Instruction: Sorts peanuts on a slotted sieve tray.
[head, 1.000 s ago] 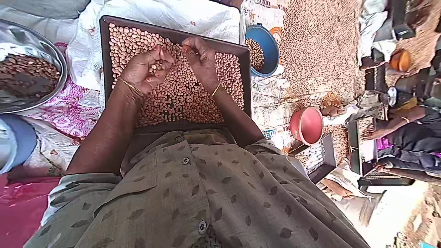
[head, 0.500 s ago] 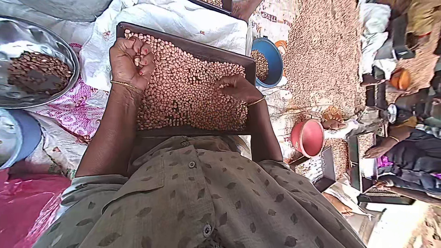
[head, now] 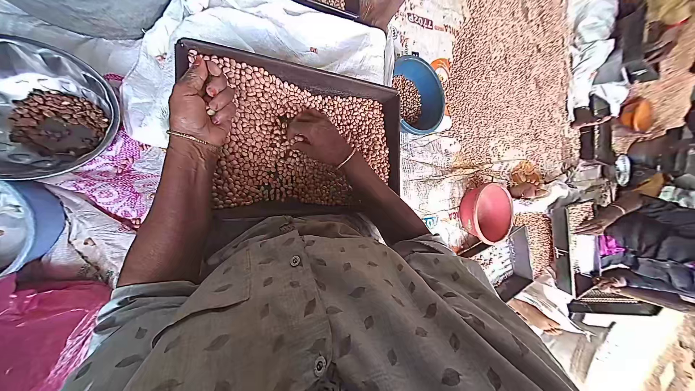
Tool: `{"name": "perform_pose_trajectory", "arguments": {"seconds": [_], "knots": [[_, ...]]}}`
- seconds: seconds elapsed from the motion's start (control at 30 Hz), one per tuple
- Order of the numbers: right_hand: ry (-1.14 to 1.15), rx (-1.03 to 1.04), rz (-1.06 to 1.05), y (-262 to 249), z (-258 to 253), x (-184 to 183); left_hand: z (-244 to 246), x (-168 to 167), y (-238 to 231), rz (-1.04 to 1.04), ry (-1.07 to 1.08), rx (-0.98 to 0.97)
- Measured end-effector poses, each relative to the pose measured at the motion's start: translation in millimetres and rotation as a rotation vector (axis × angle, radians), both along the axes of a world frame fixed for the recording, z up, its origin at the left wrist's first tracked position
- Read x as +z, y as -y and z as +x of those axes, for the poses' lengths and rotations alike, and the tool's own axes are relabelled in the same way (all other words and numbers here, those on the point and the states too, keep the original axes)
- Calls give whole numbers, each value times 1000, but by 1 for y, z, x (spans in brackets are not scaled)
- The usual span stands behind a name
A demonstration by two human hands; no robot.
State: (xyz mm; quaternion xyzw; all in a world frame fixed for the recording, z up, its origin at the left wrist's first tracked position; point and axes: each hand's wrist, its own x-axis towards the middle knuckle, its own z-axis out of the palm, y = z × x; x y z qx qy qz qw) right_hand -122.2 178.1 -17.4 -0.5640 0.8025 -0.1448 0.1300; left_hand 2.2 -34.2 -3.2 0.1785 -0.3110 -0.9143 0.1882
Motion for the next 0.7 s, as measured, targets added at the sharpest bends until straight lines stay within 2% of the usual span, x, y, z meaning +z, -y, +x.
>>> {"name": "perform_pose_trajectory", "arguments": {"seconds": [0.1, 0.2, 0.27, 0.33, 0.47, 0.57, 0.7], "knots": [[140, -80, 91, -43, -16, 16, -1, 1, 1, -17, 29, -7], [530, -110, 86, -77, -23, 39, -1, 2, 1, -12, 18, -11], [682, -137, 38, -83, -26, 52, -2, 2, 1, -11, 17, -14], [599, -171, -51, -76, -35, 56, -2, 1, 0, -11, 15, -14], [224, -213, -127, -33, -48, 40, -1, 0, 2, -19, 21, -13], [210, -198, -50, -7, -48, 15, -1, 1, 2, -19, 36, -5], [253, -461, -91, -16, -61, 3, -1, 2, 3, 9, 38, -3]]}}
